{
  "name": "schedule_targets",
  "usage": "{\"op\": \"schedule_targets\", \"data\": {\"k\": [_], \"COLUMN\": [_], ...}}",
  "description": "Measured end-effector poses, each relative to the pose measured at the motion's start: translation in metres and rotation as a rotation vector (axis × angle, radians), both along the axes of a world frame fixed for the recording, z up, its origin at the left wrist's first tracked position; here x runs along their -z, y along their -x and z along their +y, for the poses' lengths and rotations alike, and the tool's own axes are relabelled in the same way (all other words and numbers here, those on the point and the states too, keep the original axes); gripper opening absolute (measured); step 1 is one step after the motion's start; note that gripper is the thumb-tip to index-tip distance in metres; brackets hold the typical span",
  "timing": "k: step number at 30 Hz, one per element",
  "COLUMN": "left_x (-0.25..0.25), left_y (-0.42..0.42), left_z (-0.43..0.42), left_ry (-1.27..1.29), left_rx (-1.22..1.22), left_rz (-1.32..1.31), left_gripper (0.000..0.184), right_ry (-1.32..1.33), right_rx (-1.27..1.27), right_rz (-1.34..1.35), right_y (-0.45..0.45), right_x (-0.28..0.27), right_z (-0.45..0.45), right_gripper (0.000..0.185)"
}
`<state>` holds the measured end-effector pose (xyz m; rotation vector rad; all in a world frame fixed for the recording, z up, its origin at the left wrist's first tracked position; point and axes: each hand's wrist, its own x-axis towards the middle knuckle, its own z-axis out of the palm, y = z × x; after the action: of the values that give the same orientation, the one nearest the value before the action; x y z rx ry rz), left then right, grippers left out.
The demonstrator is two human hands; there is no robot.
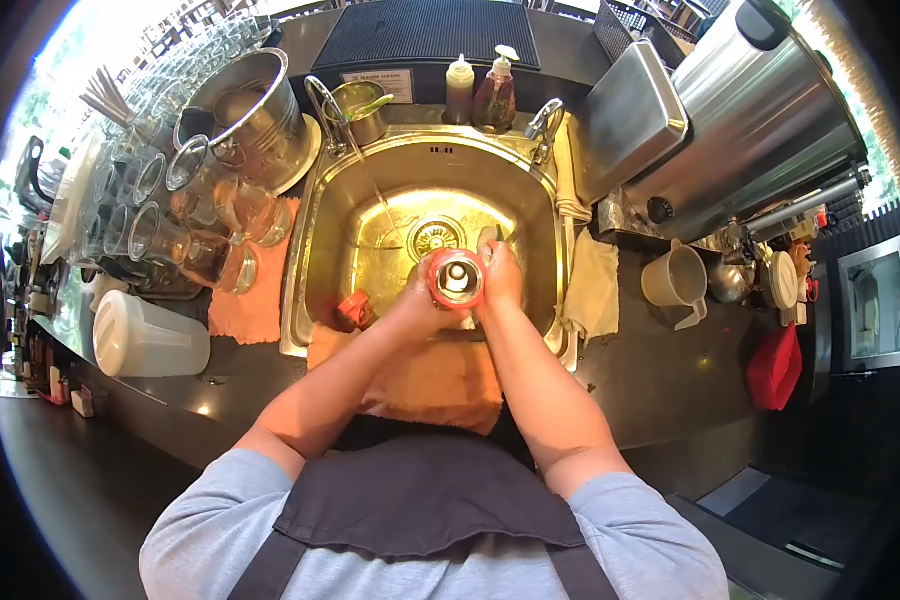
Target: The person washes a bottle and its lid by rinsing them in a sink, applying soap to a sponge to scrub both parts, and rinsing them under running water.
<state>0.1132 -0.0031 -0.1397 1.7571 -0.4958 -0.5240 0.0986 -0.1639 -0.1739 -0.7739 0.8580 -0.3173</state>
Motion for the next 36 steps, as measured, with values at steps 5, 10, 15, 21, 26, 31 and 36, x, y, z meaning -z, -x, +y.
{"op": "schedule_targets", "data": {"k": [5,10,15,21,26,31,36], "left_x": [0.022,0.017,0.011,0.020,0.006,-0.026,-0.074], "left_y": [-0.016,-0.022,-0.025,-0.023,-0.022,-0.011,-0.007], "left_z": [-0.007,0.000,0.006,0.008,0.011,0.024,0.046], "left_ry": [0.072,0.058,0.087,0.005,0.037,0.015,0.214], "left_rx": [-0.017,-0.053,-0.024,-0.002,0.025,-0.012,-0.091], "left_rz": [-0.178,-0.282,-0.351,-0.309,-0.205,-0.489,-0.571], "left_gripper": [0.093,0.093,0.089,0.092,0.093,0.095,0.098], "right_ry": [0.147,0.065,0.003,0.473,0.546,0.318,-0.050], "right_rx": [0.000,0.023,-0.001,-0.098,-0.123,-0.039,-0.170], "right_rz": [-0.011,-0.021,0.008,-0.379,-0.396,-0.222,-0.206], "right_y": [0.003,0.008,0.022,0.028,0.033,0.038,0.038], "right_x": [-0.035,-0.045,-0.069,-0.109,-0.139,-0.132,-0.097], "right_z": [0.019,0.018,0.007,-0.008,-0.005,-0.022,-0.047], "right_gripper": [0.045,0.060,0.049,0.024,0.023,0.020,0.025]}}
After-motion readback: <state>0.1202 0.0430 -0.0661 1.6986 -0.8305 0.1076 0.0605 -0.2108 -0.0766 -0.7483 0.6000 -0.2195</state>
